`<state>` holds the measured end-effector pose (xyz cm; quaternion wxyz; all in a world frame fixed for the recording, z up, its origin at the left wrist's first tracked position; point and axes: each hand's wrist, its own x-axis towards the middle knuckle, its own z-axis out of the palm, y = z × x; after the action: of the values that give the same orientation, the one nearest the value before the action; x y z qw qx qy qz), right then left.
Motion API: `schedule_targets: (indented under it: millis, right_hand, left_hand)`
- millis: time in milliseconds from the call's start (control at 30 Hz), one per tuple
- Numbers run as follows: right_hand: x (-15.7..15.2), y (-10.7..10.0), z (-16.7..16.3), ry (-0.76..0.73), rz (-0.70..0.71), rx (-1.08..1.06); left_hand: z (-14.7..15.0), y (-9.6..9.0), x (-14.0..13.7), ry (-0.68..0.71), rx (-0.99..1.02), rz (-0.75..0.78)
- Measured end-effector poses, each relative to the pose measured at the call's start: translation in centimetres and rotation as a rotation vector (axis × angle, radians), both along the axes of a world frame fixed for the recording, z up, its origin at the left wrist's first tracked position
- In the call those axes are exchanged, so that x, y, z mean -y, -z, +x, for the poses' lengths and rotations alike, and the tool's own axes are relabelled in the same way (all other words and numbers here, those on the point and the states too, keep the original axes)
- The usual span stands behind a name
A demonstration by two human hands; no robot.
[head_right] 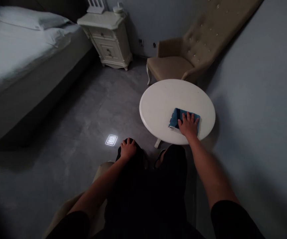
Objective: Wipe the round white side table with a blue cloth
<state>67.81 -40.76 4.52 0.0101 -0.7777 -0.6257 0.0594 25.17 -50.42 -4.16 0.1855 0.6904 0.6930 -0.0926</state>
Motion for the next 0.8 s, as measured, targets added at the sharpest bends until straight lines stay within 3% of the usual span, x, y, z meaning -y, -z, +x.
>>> schedule_targets:
  millis: [167, 367, 433, 533, 633, 800]
  right_hand:
    - [1.7, -1.0, -2.6, 0.051, -0.010, 0.007]
    - [7.0, -0.4, -7.3, 0.033, 0.009, -0.033]
    - [8.5, 0.0, -7.2, 0.006, 0.005, -0.035]
    - [9.3, 0.0, -4.6, 0.030, -0.016, -0.015]
    - [7.8, -0.2, 0.4, 0.137, -0.044, 0.018]
    - [0.8, -0.4, 9.6, 0.303, -0.063, 0.064]
  left_hand:
    - [0.3, 0.5, -0.1, -0.049, 0.076, 0.038]
    - [-0.6, 1.8, -1.0, -0.052, 0.096, 0.067]
    - [-1.0, 2.3, -1.4, -0.049, 0.095, 0.076]
    - [-1.6, 2.7, -3.4, -0.121, 0.222, 0.118]
    - [-0.8, 2.1, -8.4, -0.281, 0.436, 0.184]
    - [4.9, -0.7, -22.6, -0.405, 0.748, 0.281]
